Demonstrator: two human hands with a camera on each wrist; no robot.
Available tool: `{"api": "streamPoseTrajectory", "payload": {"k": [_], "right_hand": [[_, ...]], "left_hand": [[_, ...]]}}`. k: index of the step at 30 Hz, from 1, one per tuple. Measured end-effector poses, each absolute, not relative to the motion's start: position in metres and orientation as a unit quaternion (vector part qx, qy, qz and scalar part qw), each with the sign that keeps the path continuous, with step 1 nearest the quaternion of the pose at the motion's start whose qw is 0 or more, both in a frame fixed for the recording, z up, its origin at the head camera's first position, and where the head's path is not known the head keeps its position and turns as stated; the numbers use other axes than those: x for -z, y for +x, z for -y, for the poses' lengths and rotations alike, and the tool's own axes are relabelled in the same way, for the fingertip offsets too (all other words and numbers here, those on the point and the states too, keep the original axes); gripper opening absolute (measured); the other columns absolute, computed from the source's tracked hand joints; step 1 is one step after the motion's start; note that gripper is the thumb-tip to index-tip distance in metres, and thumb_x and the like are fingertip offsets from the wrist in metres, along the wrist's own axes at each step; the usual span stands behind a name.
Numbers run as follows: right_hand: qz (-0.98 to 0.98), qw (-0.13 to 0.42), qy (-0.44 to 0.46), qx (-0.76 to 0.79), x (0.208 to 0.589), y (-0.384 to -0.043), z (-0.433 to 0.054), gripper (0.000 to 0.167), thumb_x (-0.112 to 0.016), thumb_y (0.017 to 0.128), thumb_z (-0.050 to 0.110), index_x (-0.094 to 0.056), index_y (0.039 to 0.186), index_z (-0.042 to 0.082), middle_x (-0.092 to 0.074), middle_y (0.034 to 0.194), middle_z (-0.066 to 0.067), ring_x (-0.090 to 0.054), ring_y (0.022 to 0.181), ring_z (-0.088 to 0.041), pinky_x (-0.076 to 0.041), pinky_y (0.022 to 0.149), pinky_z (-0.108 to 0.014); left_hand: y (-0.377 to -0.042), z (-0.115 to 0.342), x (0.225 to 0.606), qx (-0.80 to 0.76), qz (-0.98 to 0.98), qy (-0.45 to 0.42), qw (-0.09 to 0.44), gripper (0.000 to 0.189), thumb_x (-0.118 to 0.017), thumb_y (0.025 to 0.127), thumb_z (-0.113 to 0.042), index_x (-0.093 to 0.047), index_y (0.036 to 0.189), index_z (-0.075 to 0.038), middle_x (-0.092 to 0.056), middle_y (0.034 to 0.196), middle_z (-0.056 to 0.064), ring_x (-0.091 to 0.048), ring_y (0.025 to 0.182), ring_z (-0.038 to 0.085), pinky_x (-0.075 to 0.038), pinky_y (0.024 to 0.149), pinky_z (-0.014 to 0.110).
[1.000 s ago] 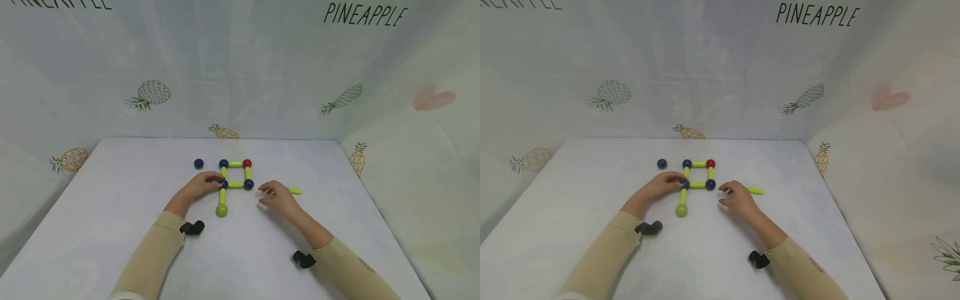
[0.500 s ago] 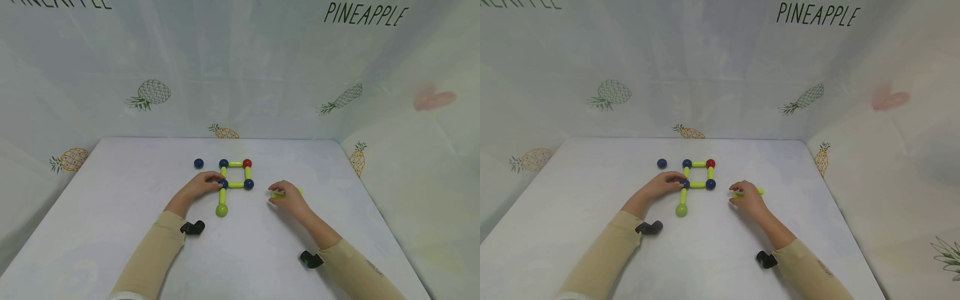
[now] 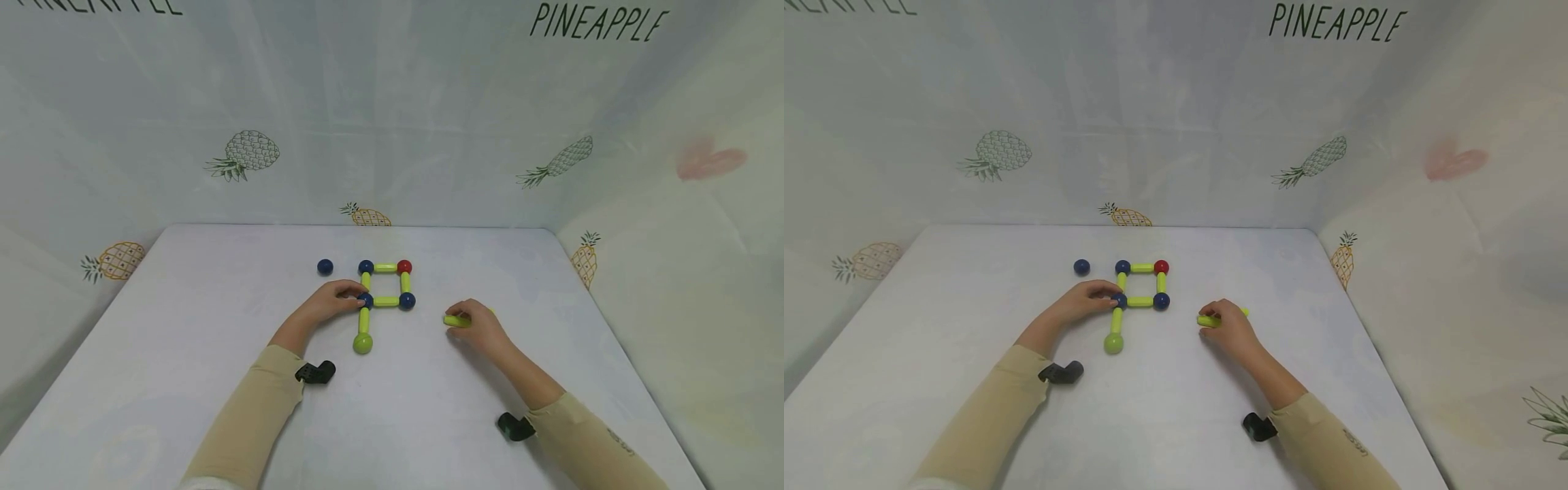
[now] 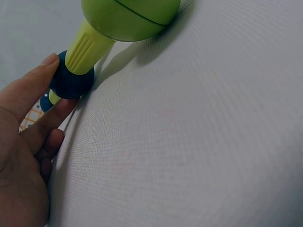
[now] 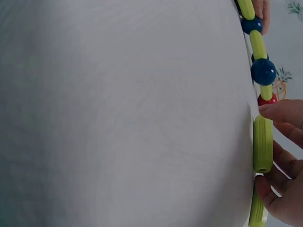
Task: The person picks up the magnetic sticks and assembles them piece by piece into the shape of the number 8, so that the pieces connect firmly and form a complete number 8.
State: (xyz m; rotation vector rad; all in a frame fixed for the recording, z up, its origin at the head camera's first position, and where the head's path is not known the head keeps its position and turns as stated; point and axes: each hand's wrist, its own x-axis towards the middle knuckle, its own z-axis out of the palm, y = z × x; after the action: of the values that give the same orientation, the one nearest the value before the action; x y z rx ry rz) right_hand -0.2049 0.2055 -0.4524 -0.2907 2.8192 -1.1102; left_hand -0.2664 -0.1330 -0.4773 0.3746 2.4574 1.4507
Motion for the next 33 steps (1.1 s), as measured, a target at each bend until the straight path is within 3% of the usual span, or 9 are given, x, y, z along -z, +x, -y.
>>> {"api": "streamPoseTrajectory", "payload": {"k": [21, 33], "right_hand": [[-0.934, 0.050, -0.103, 0.337, 0.456, -0.207, -0.207, 0.028, -0.073, 0.083, -0.004, -0.067, 0.109, 0.004, -0.063, 0.102, -0.006, -0.058, 0.095, -0.026, -0.049, 0.083, -0.041], [-0.921, 0.090, -0.095, 0.367, 0.444, -0.207, -0.191, 0.029, -0.073, 0.083, -0.002, -0.069, 0.110, 0.008, -0.064, 0.104, -0.005, -0.056, 0.097, -0.023, -0.049, 0.084, -0.039]], "left_hand": [[-0.268, 0.132, 0.478, -0.497, -0.849, 0.118, 0.138, 0.030, -0.071, 0.091, -0.021, -0.068, 0.119, -0.013, -0.061, 0.118, 0.005, -0.053, 0.110, 0.022, -0.040, 0.101, 0.040], [-0.268, 0.131, 0.477, -0.490, -0.853, 0.115, 0.139, 0.029, -0.071, 0.091, -0.022, -0.068, 0.119, -0.013, -0.061, 0.116, 0.004, -0.052, 0.106, 0.022, -0.040, 0.098, 0.040]]}}
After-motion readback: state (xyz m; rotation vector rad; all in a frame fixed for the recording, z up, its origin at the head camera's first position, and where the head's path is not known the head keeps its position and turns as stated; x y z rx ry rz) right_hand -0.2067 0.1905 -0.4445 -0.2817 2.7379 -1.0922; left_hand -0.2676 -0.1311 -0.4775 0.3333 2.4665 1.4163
